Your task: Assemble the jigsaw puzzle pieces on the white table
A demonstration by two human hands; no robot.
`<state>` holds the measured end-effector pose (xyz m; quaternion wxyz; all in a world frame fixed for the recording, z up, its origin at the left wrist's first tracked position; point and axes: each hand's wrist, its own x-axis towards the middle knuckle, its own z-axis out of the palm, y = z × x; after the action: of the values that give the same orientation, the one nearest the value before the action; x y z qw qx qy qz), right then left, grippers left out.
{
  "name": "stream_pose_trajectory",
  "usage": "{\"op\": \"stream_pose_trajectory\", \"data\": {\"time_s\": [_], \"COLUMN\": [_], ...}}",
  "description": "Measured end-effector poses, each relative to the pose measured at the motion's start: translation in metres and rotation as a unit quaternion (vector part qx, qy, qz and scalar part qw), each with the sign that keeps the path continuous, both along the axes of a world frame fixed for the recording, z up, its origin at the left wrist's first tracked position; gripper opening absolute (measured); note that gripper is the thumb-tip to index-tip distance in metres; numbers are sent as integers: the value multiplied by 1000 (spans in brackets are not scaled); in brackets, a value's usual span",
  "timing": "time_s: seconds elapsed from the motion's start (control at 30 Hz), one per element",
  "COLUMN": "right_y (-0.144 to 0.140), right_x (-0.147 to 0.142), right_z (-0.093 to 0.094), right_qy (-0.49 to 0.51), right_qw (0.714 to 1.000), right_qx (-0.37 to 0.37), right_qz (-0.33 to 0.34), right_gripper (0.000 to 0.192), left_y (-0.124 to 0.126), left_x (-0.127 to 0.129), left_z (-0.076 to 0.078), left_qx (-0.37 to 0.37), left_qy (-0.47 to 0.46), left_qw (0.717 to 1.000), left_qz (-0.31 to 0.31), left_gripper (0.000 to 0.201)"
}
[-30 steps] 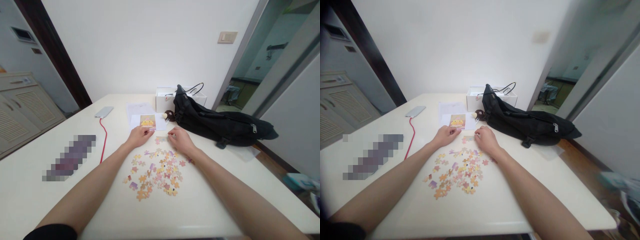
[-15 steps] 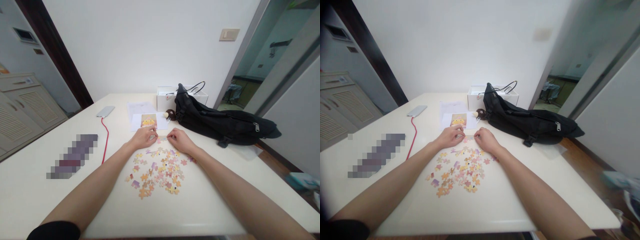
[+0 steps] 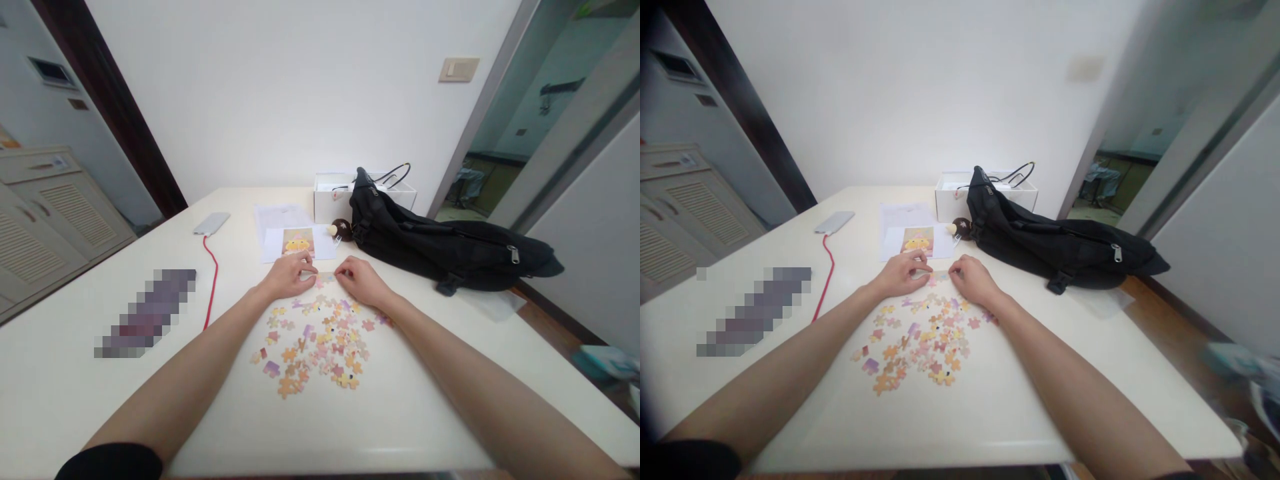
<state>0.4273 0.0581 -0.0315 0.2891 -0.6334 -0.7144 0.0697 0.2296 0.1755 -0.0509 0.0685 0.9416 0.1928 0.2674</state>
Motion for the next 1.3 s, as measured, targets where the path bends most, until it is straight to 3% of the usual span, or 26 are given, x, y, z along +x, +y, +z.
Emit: {"op": "stream_pose_trajectory", "data": {"time_s": [0.47,0.67,0.83,0.97,1.03,1.3], "right_y": [4,6,12,18,20,24], "right_x": [4,5,25,52,59,48], "right_z": [-4,-6,-2,-1,-3,-8], "right_qy": [35,54,205,344,374,365], "right_qw": [999,998,973,908,887,892], "right_qx": [5,-2,13,49,62,49], "right_qz": [-30,-20,-105,-234,-263,-261], "right_gripper": [24,29,23,21,23,20], "left_y": [-2,-1,1,3,4,2], "left_x": [1,1,0,-3,-3,-2], "left_z": [3,1,4,8,9,11], "left_qx": [-32,-2,-1,18,14,4], "left_qy": [-9,2,7,81,119,125], "left_qw": [999,1000,994,972,960,953], "left_qz": [15,-2,106,219,251,275], "left_gripper": [25,22,28,31,33,41]}}
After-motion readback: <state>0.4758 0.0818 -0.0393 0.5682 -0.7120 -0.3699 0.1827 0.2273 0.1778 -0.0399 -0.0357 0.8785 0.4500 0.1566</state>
